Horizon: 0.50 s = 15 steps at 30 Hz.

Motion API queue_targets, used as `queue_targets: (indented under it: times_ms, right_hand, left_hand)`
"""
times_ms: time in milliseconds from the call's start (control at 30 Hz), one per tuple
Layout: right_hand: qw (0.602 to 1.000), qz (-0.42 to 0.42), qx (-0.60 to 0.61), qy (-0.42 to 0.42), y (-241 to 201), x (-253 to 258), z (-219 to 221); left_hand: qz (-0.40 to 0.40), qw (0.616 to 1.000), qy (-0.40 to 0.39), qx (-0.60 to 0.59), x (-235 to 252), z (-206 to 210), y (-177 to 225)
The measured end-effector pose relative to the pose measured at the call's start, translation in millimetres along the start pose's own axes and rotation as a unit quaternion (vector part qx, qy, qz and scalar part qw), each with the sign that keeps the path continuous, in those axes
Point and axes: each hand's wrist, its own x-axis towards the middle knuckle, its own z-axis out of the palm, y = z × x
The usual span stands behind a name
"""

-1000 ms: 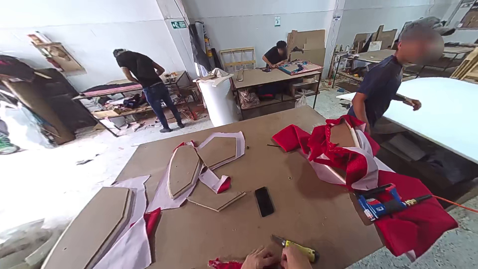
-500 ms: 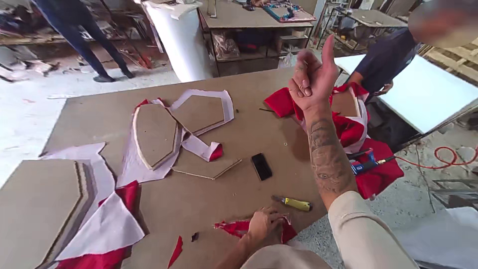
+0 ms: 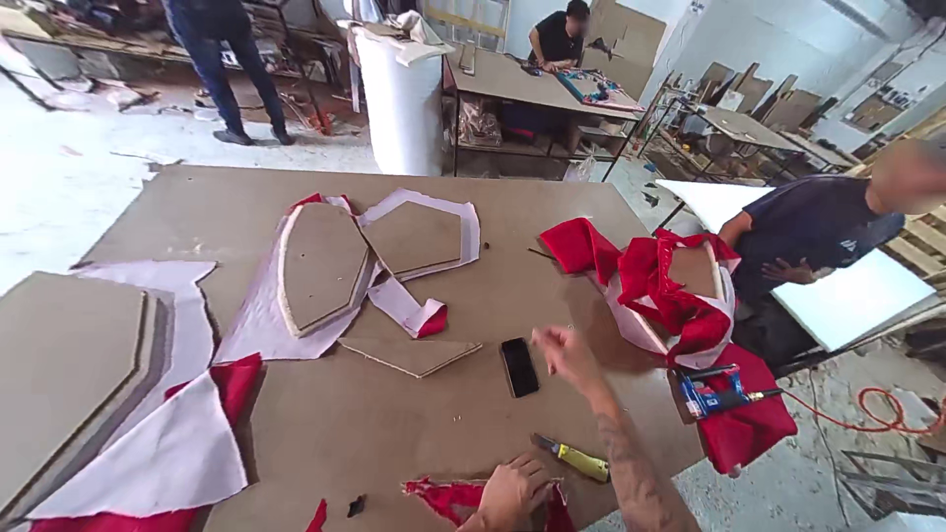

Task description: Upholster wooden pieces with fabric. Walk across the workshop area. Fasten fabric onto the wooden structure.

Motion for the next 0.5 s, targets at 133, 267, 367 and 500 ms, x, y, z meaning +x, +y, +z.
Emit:
queue_targets:
  times_ms: [133,267,367,500]
  right_hand:
    - [0.941,0.172,-0.249,-0.152,88.4,-97.1,36.7]
    - [0.928,0.21,-0.293,-0.096,143.6,-188.4,69.5]
    - [0.954,0.18,-0.241,-0.013,162.6,-222.0,83.5]
    - [0.965,0.19,-0.138,0.116,175.8,-223.5,92.5]
  left_hand:
    - [-0.018,1.0,0.0,-0.01,0.2,-4.7,3.8]
    - [-0.057,0.997,-0.046,-0.017,1.8,-9.7,7.8]
    - [-0.053,0.998,-0.034,-0.013,3.4,-3.6,6.0]
    - [-0.069,0.997,-0.035,-0.015,1.9,-6.3,6.7]
